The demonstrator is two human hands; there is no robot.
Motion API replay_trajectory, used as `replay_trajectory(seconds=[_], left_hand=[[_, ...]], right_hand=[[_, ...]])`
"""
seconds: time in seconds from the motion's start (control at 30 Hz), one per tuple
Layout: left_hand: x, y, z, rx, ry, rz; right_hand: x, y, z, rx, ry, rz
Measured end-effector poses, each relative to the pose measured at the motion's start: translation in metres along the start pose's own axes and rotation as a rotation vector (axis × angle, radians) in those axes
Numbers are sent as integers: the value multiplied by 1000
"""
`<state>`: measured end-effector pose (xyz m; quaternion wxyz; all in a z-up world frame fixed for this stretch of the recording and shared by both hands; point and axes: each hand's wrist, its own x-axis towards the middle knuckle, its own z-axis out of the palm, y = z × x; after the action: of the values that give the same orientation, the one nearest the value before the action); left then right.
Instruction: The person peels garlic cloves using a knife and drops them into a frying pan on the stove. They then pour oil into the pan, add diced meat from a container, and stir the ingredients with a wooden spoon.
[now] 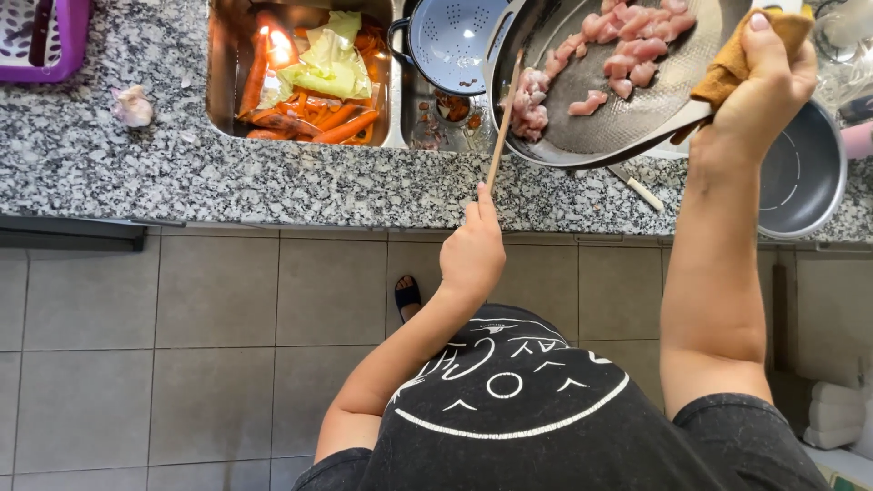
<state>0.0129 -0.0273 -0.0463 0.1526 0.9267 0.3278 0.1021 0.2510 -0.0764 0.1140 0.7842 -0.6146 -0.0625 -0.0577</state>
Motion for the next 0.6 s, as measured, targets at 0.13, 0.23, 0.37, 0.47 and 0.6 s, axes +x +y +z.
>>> replay_trajectory(seconds=[0.13,0.23,0.37,0.47,0.6], left_hand=[[5,-5,-26,-19,-22,-1],[13,-10,-62,-114,-119,-20],[18,-16,-104,-126,-157,-55],[16,-21,-124,-129,-76,-25],[19,-42,-120,99,24,71]], right_hand=[[7,12,-26,186,100,191],[12,37,-59,196,104,302],[-19,45,-81,372,213,523],[-32,71,-120,540,182,537],[-27,112,-166,781,245,646]])
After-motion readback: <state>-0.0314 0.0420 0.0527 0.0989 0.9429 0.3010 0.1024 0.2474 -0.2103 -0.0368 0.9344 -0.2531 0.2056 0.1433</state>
